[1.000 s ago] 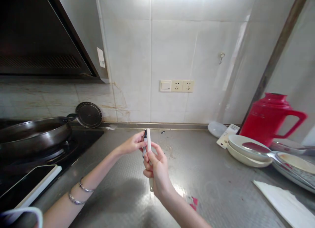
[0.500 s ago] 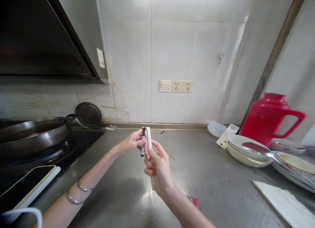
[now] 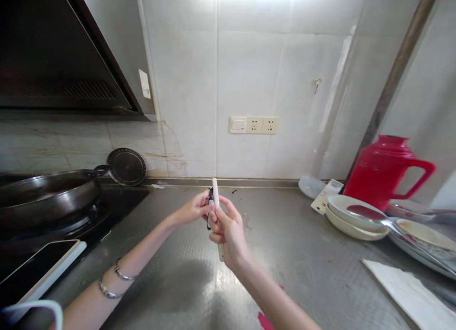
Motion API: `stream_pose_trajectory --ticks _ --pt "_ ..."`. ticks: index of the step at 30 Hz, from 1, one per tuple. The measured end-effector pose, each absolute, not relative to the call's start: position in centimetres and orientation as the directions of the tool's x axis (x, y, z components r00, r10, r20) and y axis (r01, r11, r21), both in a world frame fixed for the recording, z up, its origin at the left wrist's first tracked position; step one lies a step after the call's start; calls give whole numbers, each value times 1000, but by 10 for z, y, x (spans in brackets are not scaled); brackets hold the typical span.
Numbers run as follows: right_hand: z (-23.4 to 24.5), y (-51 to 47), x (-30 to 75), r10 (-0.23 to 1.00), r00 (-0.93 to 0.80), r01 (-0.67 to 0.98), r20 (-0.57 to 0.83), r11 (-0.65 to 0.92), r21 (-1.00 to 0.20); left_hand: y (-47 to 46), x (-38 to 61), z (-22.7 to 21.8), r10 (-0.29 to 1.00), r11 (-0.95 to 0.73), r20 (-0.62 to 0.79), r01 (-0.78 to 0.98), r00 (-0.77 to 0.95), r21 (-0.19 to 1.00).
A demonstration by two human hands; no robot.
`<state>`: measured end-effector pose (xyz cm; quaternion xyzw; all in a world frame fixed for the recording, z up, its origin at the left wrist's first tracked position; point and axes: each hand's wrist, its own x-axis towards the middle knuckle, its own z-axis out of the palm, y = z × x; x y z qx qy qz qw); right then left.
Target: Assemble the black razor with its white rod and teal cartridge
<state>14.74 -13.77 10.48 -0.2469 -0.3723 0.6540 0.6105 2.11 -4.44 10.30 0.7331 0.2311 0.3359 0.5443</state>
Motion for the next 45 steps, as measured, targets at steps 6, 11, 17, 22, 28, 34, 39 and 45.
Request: stream_pose_trajectory --ticks 6,11,17,22,28,34,39,45 --pt "102 -145 145 980 -188 -650 56 -82 -756 -40 21 101 734 -276 231 -29 638 961" --pt "107 -139 149 980 -158 -657 118 -16 -754 -42 21 102 692 -300 231 -19 685 954" --pt "101 -139 153 960 -263 -588 99 -78 -805 -40 15 105 725 -273 234 -41 647 961" --pt "147 -134 174 880 -295 -443 372 218 -870 -41 8 118 766 -149 158 -67 623 987" --pt "199 -119 212 744 -217 160 633 666 -728 -58 3 137 730 98 15 -127 683 987" --pt "184 -95 229 735 -272 545 621 650 -529 -82 16 145 730 264 19 -308 683 914" --pt "170 -77 225 763 -372 441 528 646 -623 -97 27 144 664 364 -28 -290 747 885" --pt "167 -75 224 801 -404 402 443 590 -700 -102 31 141 681 379 -25 -323 732 867"
